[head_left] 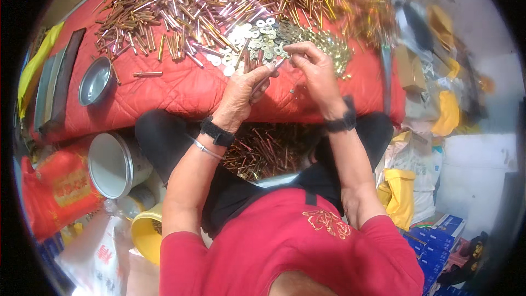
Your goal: The recorder is threading metal rods through washers to assemble small components.
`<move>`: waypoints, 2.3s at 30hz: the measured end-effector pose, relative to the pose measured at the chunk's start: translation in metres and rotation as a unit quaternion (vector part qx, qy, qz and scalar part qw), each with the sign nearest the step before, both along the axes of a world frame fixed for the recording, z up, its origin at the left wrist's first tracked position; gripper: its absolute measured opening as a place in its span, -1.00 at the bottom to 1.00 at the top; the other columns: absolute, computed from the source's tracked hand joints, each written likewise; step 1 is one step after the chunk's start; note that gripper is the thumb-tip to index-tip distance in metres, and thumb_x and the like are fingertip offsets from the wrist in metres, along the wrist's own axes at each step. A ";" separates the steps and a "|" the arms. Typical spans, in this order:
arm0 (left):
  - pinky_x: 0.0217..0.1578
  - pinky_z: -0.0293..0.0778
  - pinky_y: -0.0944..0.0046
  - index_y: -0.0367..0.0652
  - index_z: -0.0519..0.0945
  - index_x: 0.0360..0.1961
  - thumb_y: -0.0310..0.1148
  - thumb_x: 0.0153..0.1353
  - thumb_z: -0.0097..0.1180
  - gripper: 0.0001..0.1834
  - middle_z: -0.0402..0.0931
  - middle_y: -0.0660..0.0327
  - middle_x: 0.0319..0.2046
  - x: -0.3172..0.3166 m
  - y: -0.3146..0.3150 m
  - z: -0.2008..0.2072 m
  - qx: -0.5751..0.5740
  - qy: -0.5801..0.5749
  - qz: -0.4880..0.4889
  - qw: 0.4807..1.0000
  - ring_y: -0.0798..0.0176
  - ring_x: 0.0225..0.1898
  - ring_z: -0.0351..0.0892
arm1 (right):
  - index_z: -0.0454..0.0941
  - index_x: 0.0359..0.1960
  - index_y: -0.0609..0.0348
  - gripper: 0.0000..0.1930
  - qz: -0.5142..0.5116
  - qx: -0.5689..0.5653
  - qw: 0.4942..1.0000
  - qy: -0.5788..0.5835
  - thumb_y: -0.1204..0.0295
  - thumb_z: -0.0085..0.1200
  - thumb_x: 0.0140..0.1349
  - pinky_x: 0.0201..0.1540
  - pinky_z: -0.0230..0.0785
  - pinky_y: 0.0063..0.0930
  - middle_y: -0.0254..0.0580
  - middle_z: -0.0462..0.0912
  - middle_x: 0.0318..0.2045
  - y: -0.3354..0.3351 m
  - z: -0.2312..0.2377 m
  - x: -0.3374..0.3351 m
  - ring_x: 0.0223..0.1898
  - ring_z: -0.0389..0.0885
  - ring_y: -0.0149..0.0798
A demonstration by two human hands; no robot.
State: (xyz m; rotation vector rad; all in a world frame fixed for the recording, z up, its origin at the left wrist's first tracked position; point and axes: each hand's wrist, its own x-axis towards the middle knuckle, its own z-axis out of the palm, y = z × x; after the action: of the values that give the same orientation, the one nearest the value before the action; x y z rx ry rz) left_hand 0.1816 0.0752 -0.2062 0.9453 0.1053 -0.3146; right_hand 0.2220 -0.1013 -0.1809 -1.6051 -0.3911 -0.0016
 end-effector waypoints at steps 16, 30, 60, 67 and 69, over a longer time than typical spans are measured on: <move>-0.75 -0.11 0.49 -0.19 0.58 -0.44 -0.26 0.16 0.17 -0.80 0.19 0.50 -0.75 -0.001 0.001 0.002 0.002 -0.038 -0.045 0.998 0.58 -0.77 0.04 | 0.58 -0.25 0.20 -0.86 0.039 0.008 0.999 -0.027 0.65 0.09 0.17 -0.15 0.40 -0.62 -0.37 0.54 -0.31 -0.004 0.012 -0.008 -0.23 0.51 -0.50; -0.67 0.02 0.50 -0.20 0.60 -0.43 -0.32 0.11 0.23 -0.84 0.32 0.47 -0.69 0.001 -0.001 -0.003 0.070 -0.065 -0.042 0.995 0.59 -0.69 0.17 | 0.46 -0.40 0.27 -0.66 0.044 -0.212 0.976 0.022 0.21 -0.10 0.37 -0.47 0.27 -0.46 -0.28 0.46 -0.62 -0.015 0.017 -0.016 -0.56 0.42 -0.39; -0.75 -0.06 0.52 -0.22 0.60 -0.43 -0.23 0.11 0.24 -0.76 0.30 0.45 -0.71 0.007 0.003 -0.010 0.036 -0.020 -0.073 0.996 0.59 -0.76 0.12 | 0.48 -0.45 0.23 -0.77 -0.030 -0.171 0.985 -0.022 0.32 0.14 0.25 -0.41 0.25 -0.62 -0.42 0.48 -0.55 -0.019 -0.003 -0.006 -0.48 0.36 -0.56; -0.77 0.03 0.58 -0.10 0.06 0.10 -0.41 0.12 0.18 -0.37 0.45 0.27 -0.53 0.008 0.006 -0.013 0.010 0.006 -0.078 0.997 0.57 -0.73 0.19 | 0.49 -0.42 0.22 -0.72 -0.015 -0.156 0.987 0.024 0.24 0.10 0.28 -0.43 0.25 -0.61 -0.41 0.50 -0.55 -0.016 -0.003 -0.008 -0.51 0.35 -0.57; -0.77 0.03 0.59 -0.10 0.06 0.10 -0.41 0.13 0.18 -0.38 0.45 0.27 -0.53 0.009 0.006 -0.013 0.003 0.008 -0.081 0.997 0.58 -0.73 0.19 | 0.49 -0.43 0.22 -0.66 -0.038 -0.165 0.985 -0.021 0.17 0.05 0.31 -0.45 0.23 -0.60 -0.43 0.47 -0.58 -0.015 -0.009 -0.006 -0.53 0.33 -0.57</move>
State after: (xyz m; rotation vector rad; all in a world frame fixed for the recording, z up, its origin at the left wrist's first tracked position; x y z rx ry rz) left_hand 0.1902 0.0814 -0.2190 0.9596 0.0441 -0.4707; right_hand 0.2160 -0.1163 -0.1897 -1.9494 -0.3759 -0.0306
